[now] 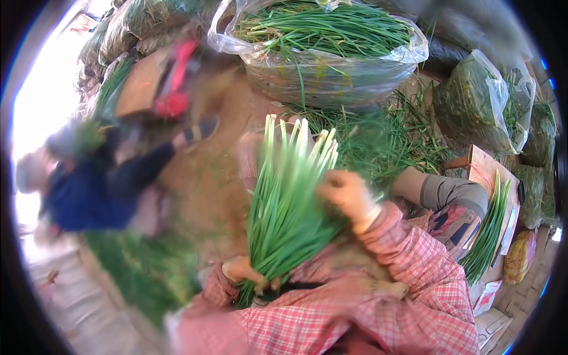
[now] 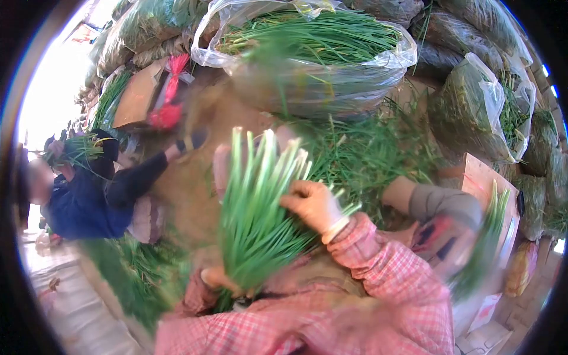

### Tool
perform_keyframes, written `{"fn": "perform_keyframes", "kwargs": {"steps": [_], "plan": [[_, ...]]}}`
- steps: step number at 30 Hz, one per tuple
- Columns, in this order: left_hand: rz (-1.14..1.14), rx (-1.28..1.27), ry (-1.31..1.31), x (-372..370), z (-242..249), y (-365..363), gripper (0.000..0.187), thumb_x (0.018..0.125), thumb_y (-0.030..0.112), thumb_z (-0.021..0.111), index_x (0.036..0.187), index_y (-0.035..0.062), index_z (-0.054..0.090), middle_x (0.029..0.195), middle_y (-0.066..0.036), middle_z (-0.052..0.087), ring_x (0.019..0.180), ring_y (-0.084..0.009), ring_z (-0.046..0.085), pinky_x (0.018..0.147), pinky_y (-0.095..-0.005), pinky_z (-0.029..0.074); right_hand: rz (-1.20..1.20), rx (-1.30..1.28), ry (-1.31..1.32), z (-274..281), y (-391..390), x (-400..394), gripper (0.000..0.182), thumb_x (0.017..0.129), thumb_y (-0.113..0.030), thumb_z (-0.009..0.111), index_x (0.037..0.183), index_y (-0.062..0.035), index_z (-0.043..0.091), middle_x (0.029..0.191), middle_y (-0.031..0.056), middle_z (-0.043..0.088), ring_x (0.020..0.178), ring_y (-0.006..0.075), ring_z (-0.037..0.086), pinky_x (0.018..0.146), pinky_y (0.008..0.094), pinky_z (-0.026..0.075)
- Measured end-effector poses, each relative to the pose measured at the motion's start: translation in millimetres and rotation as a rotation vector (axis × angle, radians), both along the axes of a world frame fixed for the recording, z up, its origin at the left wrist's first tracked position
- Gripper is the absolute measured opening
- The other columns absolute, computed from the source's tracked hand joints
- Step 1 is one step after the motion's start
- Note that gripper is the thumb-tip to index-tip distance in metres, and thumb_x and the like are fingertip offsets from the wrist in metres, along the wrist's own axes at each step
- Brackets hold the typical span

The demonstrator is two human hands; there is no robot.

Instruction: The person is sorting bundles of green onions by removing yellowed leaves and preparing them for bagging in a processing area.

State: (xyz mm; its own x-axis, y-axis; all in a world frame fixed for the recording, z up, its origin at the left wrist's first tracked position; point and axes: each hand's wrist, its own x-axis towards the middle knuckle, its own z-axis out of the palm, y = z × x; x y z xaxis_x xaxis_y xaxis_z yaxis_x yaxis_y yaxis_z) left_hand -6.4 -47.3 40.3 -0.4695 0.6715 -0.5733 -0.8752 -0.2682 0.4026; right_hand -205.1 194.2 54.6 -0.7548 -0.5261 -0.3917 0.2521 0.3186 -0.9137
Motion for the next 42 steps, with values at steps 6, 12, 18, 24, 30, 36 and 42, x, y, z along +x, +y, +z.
{"fn": "perform_keyframes", "kwargs": {"steps": [6, 12, 18, 24, 30, 36, 42], "plan": [[-0.033, -0.124, 0.187, -5.0, 14.3, -2.9, 0.043, 0.068, 0.007, 0.069, 0.109, -0.0012, 0.058, 0.092, -0.011, 0.062, 0.080, -0.0182, 0.058, 0.064, -0.0277, 0.046, -0.168, 0.157, 0.932, -24.9, 27.8, -10.0, 0.010, 0.069, -0.010, 0.061, 0.075, -0.0027, 0.059, 0.070, 0.0144, 0.056, 0.067, 0.0324, 0.055, 0.063, 0.0407, 0.044], [-0.095, -0.259, 0.271, 10.8, -1.0, -17.3, 0.040, 0.070, 0.005, 0.069, 0.108, 0.0002, 0.059, 0.095, -0.007, 0.063, 0.086, -0.0157, 0.058, 0.071, -0.0272, 0.047, -0.374, 0.742, 1.080, -33.0, 151.6, -120.4, 0.017, 0.075, -0.015, 0.064, 0.090, -0.0065, 0.063, 0.084, 0.0098, 0.061, 0.080, 0.0293, 0.058, 0.072, 0.0379, 0.046], [-0.111, -0.221, 0.179, 3.9, 2.2, -16.3, 0.038, 0.070, 0.003, 0.070, 0.107, 0.0009, 0.061, 0.097, -0.007, 0.064, 0.087, -0.0143, 0.058, 0.076, -0.0265, 0.046, 0.043, 0.267, 1.146, 43.9, 61.7, -76.8, 0.048, 0.065, -0.012, 0.070, 0.110, -0.0210, 0.059, 0.097, 0.0045, 0.057, 0.092, 0.0269, 0.050, 0.079, 0.0396, 0.041], [-0.082, -0.264, 0.133, 9.3, -6.7, -18.6, 0.042, 0.067, 0.001, 0.070, 0.107, 0.0003, 0.061, 0.098, -0.007, 0.064, 0.089, -0.0151, 0.058, 0.077, -0.0275, 0.046, 0.217, 0.210, 1.146, 42.5, -5.1, -51.2, 0.042, 0.062, -0.019, 0.074, 0.102, -0.0106, 0.061, 0.104, 0.0079, 0.054, 0.100, 0.0257, 0.046, 0.091, 0.0374, 0.031], [-0.081, -0.143, 0.204, -5.4, 3.2, -4.5, 0.048, 0.068, 0.002, 0.069, 0.115, -0.0006, 0.056, 0.107, -0.008, 0.060, 0.093, -0.0164, 0.056, 0.081, -0.0297, 0.045, -0.061, 0.216, 0.949, 37.3, -1.3, -33.2, 0.041, 0.069, -0.040, 0.071, 0.099, -0.0139, 0.059, 0.086, 0.0026, 0.054, 0.088, 0.0252, 0.048, 0.079, 0.0401, 0.033], [-0.197, -0.230, 0.306, -12.4, 6.8, -9.7, 0.052, 0.070, 0.004, 0.069, 0.119, -0.0004, 0.053, 0.108, -0.009, 0.060, 0.096, -0.0168, 0.054, 0.082, -0.0298, 0.044, -0.015, 0.184, 0.581, 9.0, -6.7, -28.3, 0.033, 0.066, -0.037, 0.073, 0.078, -0.0071, 0.067, 0.077, 0.0085, 0.061, 0.084, 0.0299, 0.054, 0.076, 0.0409, 0.039], [-0.143, -0.205, 0.239, -11.8, 8.4, -4.8, 0.053, 0.070, 0.005, 0.068, 0.121, -0.0001, 0.051, 0.107, -0.009, 0.059, 0.095, -0.0170, 0.054, 0.080, -0.0300, 0.044, 0.074, -0.067, 0.391, 17.9, 3.2, -27.4, 0.026, 0.066, -0.030, 0.074, 0.074, -0.0066, 0.066, 0.076, 0.0074, 0.061, 0.082, 0.0268, 0.055, 0.077, 0.0387, 0.040]]}}
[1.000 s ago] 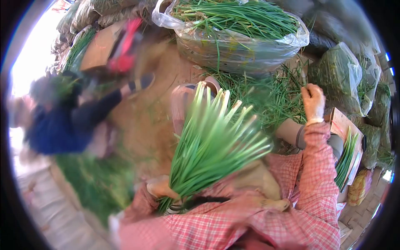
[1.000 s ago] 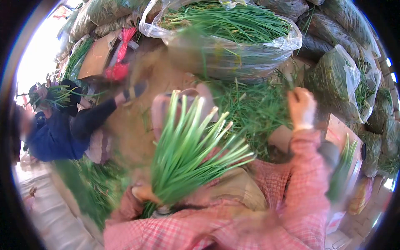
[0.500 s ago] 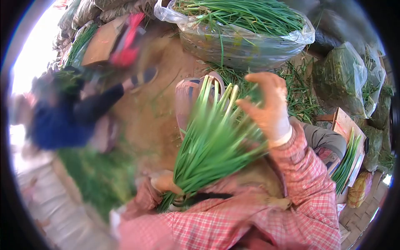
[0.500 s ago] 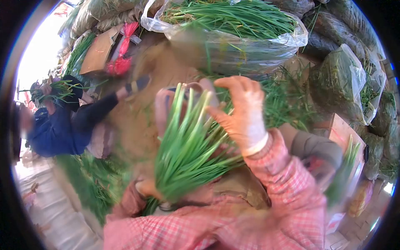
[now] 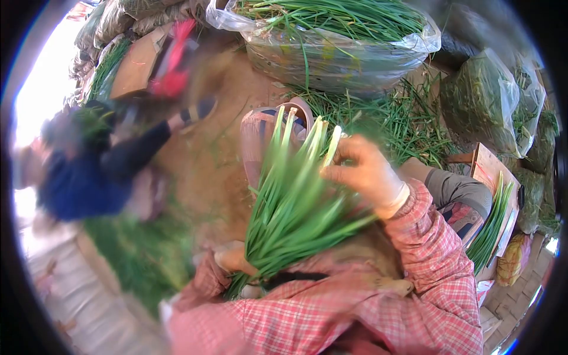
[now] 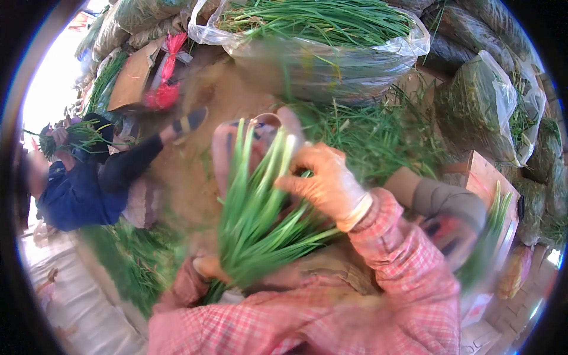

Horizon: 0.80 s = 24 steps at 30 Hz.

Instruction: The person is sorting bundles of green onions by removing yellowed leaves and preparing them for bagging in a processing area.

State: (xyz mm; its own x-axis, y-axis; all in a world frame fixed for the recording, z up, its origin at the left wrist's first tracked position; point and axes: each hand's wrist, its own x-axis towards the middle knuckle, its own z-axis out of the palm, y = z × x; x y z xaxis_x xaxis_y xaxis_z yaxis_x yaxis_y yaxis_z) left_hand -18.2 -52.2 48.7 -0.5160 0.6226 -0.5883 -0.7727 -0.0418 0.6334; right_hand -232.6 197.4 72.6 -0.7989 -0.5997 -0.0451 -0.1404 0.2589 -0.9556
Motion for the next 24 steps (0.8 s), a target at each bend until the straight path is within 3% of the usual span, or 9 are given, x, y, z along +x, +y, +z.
{"fn": "perform_keyframes", "kwargs": {"steps": [5, 8, 11, 14, 17, 18, 21, 22, 24], "plan": [[0.037, 0.075, -0.076, 5.3, -7.3, 0.4, 0.054, 0.070, 0.005, 0.068, 0.121, 0.0003, 0.051, 0.107, -0.009, 0.059, 0.094, -0.0171, 0.054, 0.079, -0.0301, 0.044, 0.141, 0.039, 0.172, 0.7, 2.0, 9.9, 0.021, 0.068, -0.025, 0.073, 0.071, -0.0071, 0.064, 0.081, 0.0057, 0.061, 0.083, 0.0243, 0.054, 0.077, 0.0353, 0.041], [0.056, 0.096, -0.101, 6.2, -8.1, 0.7, 0.054, 0.070, 0.005, 0.068, 0.122, 0.0006, 0.051, 0.107, -0.009, 0.059, 0.093, -0.0172, 0.055, 0.078, -0.0302, 0.045, 0.057, -0.191, 0.024, -3.3, -1.5, 15.2, 0.020, 0.069, -0.025, 0.072, 0.070, -0.0069, 0.063, 0.079, 0.0050, 0.060, 0.084, 0.0253, 0.053, 0.077, 0.0358, 0.040], [0.076, 0.110, -0.129, 7.9, -8.8, 0.7, 0.055, 0.070, 0.005, 0.068, 0.122, 0.0008, 0.050, 0.107, -0.009, 0.059, 0.092, -0.0173, 0.055, 0.077, -0.0303, 0.045, 0.130, -0.155, 0.179, -4.5, 6.1, 9.2, 0.014, 0.069, -0.018, 0.068, 0.070, -0.0060, 0.062, 0.078, 0.0054, 0.060, 0.082, 0.0262, 0.053, 0.078, 0.0358, 0.040], [0.066, 0.123, -0.143, 12.2, -15.0, -1.4, 0.054, 0.070, 0.005, 0.068, 0.122, 0.0010, 0.051, 0.106, -0.009, 0.059, 0.091, -0.0173, 0.055, 0.076, -0.0304, 0.045, 0.088, 0.128, 0.341, -9.1, 14.8, 9.7, 0.008, 0.066, -0.011, 0.064, 0.069, -0.0045, 0.060, 0.076, 0.0065, 0.059, 0.081, 0.0270, 0.054, 0.075, 0.0364, 0.042], [0.022, 0.114, -0.092, 9.5, -15.4, 2.1, 0.052, 0.071, 0.005, 0.068, 0.120, 0.0007, 0.052, 0.104, -0.009, 0.059, 0.090, -0.0172, 0.055, 0.076, -0.0303, 0.045, -0.224, 0.131, 0.379, -14.6, 22.4, -0.1, 0.008, 0.063, -0.008, 0.061, 0.068, -0.0029, 0.059, 0.074, 0.0087, 0.058, 0.078, 0.0271, 0.054, 0.072, 0.0373, 0.044], [0.010, 0.110, -0.077, 8.5, -13.8, 3.3, 0.051, 0.071, 0.005, 0.068, 0.119, 0.0006, 0.052, 0.103, -0.009, 0.060, 0.090, -0.0172, 0.055, 0.076, -0.0302, 0.045, -0.273, 0.125, 0.560, -37.1, 34.4, -12.8, 0.008, 0.064, -0.008, 0.062, 0.068, -0.0023, 0.058, 0.076, 0.0104, 0.057, 0.078, 0.0262, 0.055, 0.069, 0.0365, 0.046], [0.006, 0.099, -0.061, 13.3, -12.3, -0.3, 0.048, 0.071, 0.005, 0.068, 0.117, 0.0002, 0.054, 0.101, -0.008, 0.060, 0.090, -0.0172, 0.055, 0.075, -0.0302, 0.045, -0.376, 0.136, 0.457, -23.7, 88.3, -64.0, 0.004, 0.071, -0.005, 0.059, 0.067, -0.0041, 0.057, 0.083, 0.0074, 0.057, 0.074, 0.0207, 0.056, 0.067, 0.0322, 0.048], [0.031, 0.107, -0.070, 18.1, -16.5, -1.8, 0.047, 0.071, 0.005, 0.068, 0.116, 0.0000, 0.054, 0.100, -0.008, 0.060, 0.089, -0.0172, 0.055, 0.075, -0.0303, 0.045, -0.553, -0.006, 0.229, -10.0, 108.2, -82.2, 0.004, 0.072, -0.008, 0.060, 0.069, -0.0060, 0.061, 0.086, 0.0072, 0.059, 0.074, 0.0204, 0.056, 0.068, 0.0310, 0.047], [0.057, 0.123, -0.092, 24.5, -21.2, -2.4, 0.045, 0.071, 0.004, 0.068, 0.114, -0.0004, 0.055, 0.099, -0.008, 0.061, 0.089, -0.0173, 0.056, 0.075, -0.0304, 0.046, -0.833, 0.476, 0.602, -2.3, 145.3, -115.7, 0.014, 0.071, -0.009, 0.063, 0.084, -0.0086, 0.066, 0.093, 0.0072, 0.061, 0.082, 0.0224, 0.056, 0.075, 0.0330, 0.045]]}}
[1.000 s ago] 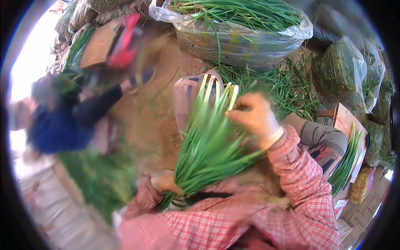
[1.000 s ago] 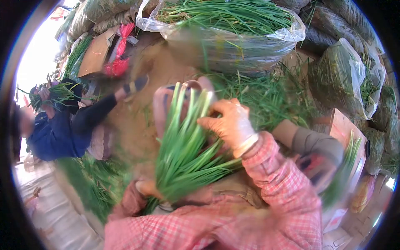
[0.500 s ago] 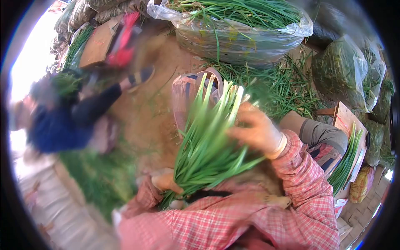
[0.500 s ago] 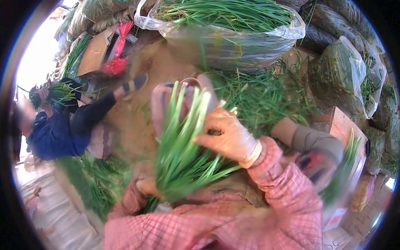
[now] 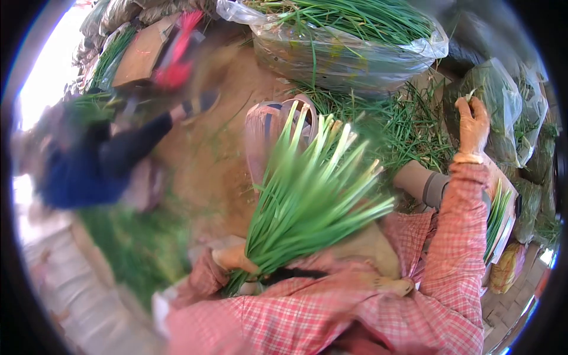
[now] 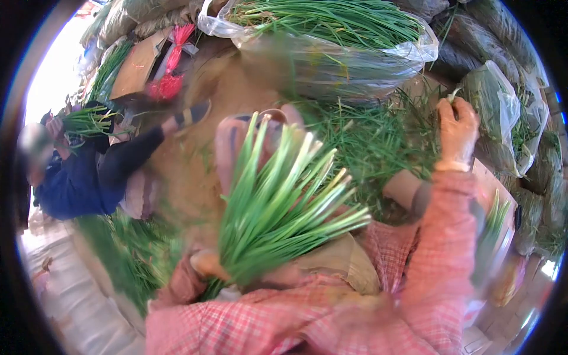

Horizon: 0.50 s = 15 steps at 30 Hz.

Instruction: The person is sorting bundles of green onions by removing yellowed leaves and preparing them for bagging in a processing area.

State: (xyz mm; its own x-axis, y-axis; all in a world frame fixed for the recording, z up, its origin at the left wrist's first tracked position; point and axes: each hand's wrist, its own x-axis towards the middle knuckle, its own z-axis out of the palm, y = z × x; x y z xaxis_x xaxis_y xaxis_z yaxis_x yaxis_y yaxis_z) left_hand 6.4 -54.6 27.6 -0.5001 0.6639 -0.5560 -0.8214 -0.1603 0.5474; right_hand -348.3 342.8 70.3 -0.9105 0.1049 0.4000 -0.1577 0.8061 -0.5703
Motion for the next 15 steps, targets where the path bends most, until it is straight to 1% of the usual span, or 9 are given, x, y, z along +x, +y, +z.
{"fn": "perform_keyframes", "kwargs": {"steps": [2, 3, 4, 5, 6, 8, 10, 12, 15], "plan": [[-0.001, 0.010, -0.023, 0.8, -3.3, -1.3, 0.044, 0.071, 0.003, 0.068, 0.113, -0.0007, 0.056, 0.098, -0.009, 0.061, 0.088, -0.0176, 0.056, 0.076, -0.0305, 0.046, 0.122, 0.309, 0.097, 16.3, -16.3, 11.9, 0.028, 0.069, -0.008, 0.064, 0.097, -0.0102, 0.064, 0.098, 0.0074, 0.061, 0.089, 0.0242, 0.055, 0.080, 0.0350, 0.043], [-0.014, 0.003, -0.035, 2.6, -8.2, -3.2, 0.052, 0.069, 0.005, 0.071, 0.117, -0.0001, 0.053, 0.107, -0.009, 0.058, 0.096, -0.0182, 0.054, 0.082, -0.0319, 0.044, 0.183, 0.462, 0.149, 25.7, -29.7, 21.9, 0.036, 0.068, -0.007, 0.065, 0.103, -0.0110, 0.062, 0.100, 0.0075, 0.061, 0.093, 0.0251, 0.055, 0.082, 0.0359, 0.042], [-0.029, -0.002, -0.052, 5.4, -14.2, -5.1, 0.060, 0.067, 0.008, 0.074, 0.122, 0.0005, 0.050, 0.116, -0.010, 0.054, 0.103, -0.0189, 0.051, 0.088, -0.0333, 0.042, 0.521, 0.305, 0.142, 38.3, -50.7, 32.8, 0.048, 0.065, -0.004, 0.066, 0.112, -0.0121, 0.057, 0.104, 0.0070, 0.060, 0.099, 0.0284, 0.052, 0.086, 0.0393, 0.039], [-0.029, -0.003, -0.066, 6.4, -15.9, -5.3, 0.065, 0.065, 0.008, 0.076, 0.124, 0.0008, 0.049, 0.120, -0.011, 0.053, 0.107, -0.0193, 0.050, 0.091, -0.0339, 0.041, 0.753, 0.229, 0.090, 44.9, -73.0, 48.0, 0.047, 0.064, -0.005, 0.067, 0.109, -0.0135, 0.059, 0.103, 0.0070, 0.059, 0.098, 0.0305, 0.051, 0.086, 0.0403, 0.040], [-0.029, -0.003, -0.081, 7.3, -17.6, -5.6, 0.070, 0.063, 0.009, 0.078, 0.126, 0.0011, 0.047, 0.125, -0.011, 0.051, 0.111, -0.0196, 0.049, 0.094, -0.0344, 0.040, 0.854, 0.297, 0.012, 56.7, -97.9, 67.5, 0.046, 0.063, -0.008, 0.069, 0.108, -0.0138, 0.060, 0.102, 0.0067, 0.059, 0.096, 0.0301, 0.051, 0.086, 0.0415, 0.039], [-0.001, 0.000, -0.081, 2.4, -13.7, -2.0, 0.070, 0.062, 0.008, 0.078, 0.125, 0.0014, 0.048, 0.125, -0.011, 0.051, 0.110, -0.0195, 0.049, 0.094, -0.0340, 0.040, 1.151, 0.222, -0.086, 44.5, -128.4, 87.3, 0.043, 0.062, -0.021, 0.074, 0.103, -0.0146, 0.061, 0.098, 0.0041, 0.057, 0.097, 0.0263, 0.049, 0.087, 0.0417, 0.035], [0.015, -0.002, -0.030, -10.2, 2.2, 4.7, 0.065, 0.065, 0.009, 0.075, 0.124, 0.0019, 0.049, 0.125, -0.011, 0.052, 0.109, -0.0188, 0.050, 0.092, -0.0338, 0.041, 1.219, 0.238, -0.042, 31.8, -152.6, 109.6, 0.042, 0.064, -0.033, 0.072, 0.101, -0.0166, 0.061, 0.100, 0.0012, 0.054, 0.098, 0.0250, 0.045, 0.084, 0.0414, 0.034], [0.017, -0.057, 0.073, -15.3, 21.8, 8.9, 0.053, 0.071, 0.011, 0.068, 0.121, 0.0035, 0.051, 0.121, -0.009, 0.053, 0.104, -0.0180, 0.051, 0.086, -0.0340, 0.042, 1.206, 0.166, -0.014, 23.7, -166.2, 117.2, 0.033, 0.066, -0.033, 0.071, 0.093, -0.0163, 0.062, 0.095, 0.0009, 0.055, 0.096, 0.0244, 0.046, 0.082, 0.0407, 0.033], [-0.003, -0.213, 0.281, -17.2, 38.5, 10.9, 0.030, 0.081, 0.013, 0.051, 0.111, 0.0074, 0.056, 0.109, -0.005, 0.056, 0.092, -0.0167, 0.052, 0.075, -0.0349, 0.041, 1.168, 0.263, -0.187, 25.0, -162.4, 108.0, 0.018, 0.067, -0.021, 0.071, 0.080, -0.0137, 0.062, 0.092, 0.0026, 0.053, 0.094, 0.0259, 0.045, 0.084, 0.0424, 0.032]]}}
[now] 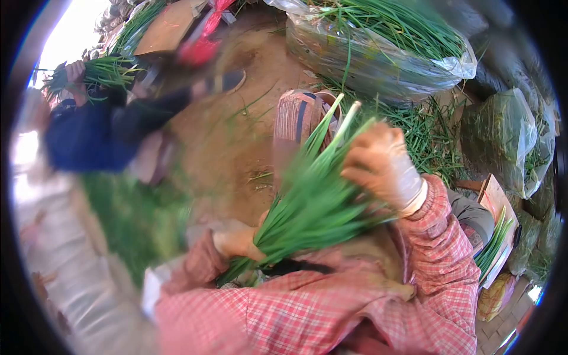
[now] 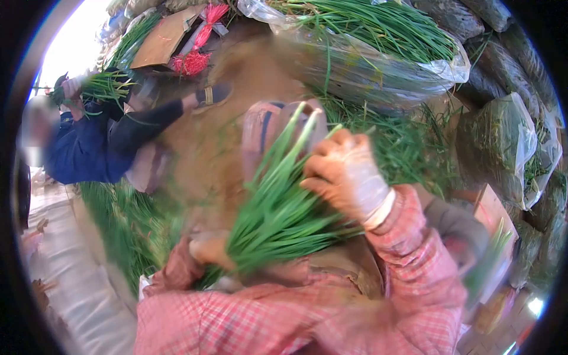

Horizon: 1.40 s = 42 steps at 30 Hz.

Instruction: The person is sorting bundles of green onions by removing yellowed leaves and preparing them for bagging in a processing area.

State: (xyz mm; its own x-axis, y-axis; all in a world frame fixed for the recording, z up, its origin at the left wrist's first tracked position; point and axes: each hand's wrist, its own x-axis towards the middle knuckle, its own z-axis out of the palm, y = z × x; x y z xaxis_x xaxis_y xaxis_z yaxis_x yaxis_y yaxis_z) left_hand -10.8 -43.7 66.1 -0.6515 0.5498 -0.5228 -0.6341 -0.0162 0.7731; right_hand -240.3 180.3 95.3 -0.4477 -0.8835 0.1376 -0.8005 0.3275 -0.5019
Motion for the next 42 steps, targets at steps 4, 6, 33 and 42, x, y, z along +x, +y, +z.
{"fn": "perform_keyframes", "kwargs": {"steps": [4, 6, 33, 42], "plan": [[-0.018, -0.072, 0.091, -6.4, 10.6, 0.4, 0.035, 0.079, 0.015, 0.057, 0.112, 0.0064, 0.056, 0.109, -0.007, 0.058, 0.093, -0.0169, 0.055, 0.077, -0.0341, 0.042, -0.167, -0.116, 0.096, 7.0, 12.9, -8.8, 0.016, 0.069, -0.024, 0.069, 0.075, -0.0120, 0.061, 0.085, 0.0032, 0.053, 0.087, 0.0250, 0.046, 0.079, 0.0388, 0.034], [-0.021, -0.072, 0.092, -9.6, 15.9, 1.6, 0.037, 0.077, 0.017, 0.060, 0.113, 0.0059, 0.057, 0.109, -0.007, 0.059, 0.094, -0.0171, 0.056, 0.079, -0.0338, 0.043, -0.064, -0.063, 0.039, 25.9, 4.5, 10.1, 0.024, 0.067, -0.029, 0.071, 0.079, -0.0111, 0.061, 0.084, 0.0045, 0.053, 0.087, 0.0255, 0.046, 0.079, 0.0394, 0.035], [0.055, 0.125, -0.131, 9.8, -32.5, -1.1, 0.067, 0.064, 0.009, 0.074, 0.125, 0.0004, 0.047, 0.120, -0.009, 0.055, 0.107, -0.0184, 0.050, 0.093, -0.0333, 0.040, -0.683, -0.425, -0.801, -5.8, 82.8, -76.9, 0.009, 0.080, -0.015, 0.065, 0.085, -0.0073, 0.064, 0.071, -0.0024, 0.058, 0.062, 0.0043, 0.050, 0.058, 0.0187, 0.038], [0.115, 0.157, -0.231, 6.4, -20.1, 6.1, 0.044, 0.069, 0.011, 0.071, 0.108, -0.0004, 0.055, 0.093, -0.009, 0.060, 0.084, -0.0169, 0.056, 0.072, -0.0281, 0.045, -1.135, -0.519, -0.251, -48.5, 215.0, -56.1, 0.016, 0.085, -0.019, 0.060, 0.092, -0.0051, 0.063, 0.072, -0.0024, 0.056, 0.058, 0.0035, 0.043, 0.053, 0.0176, 0.034]]}}
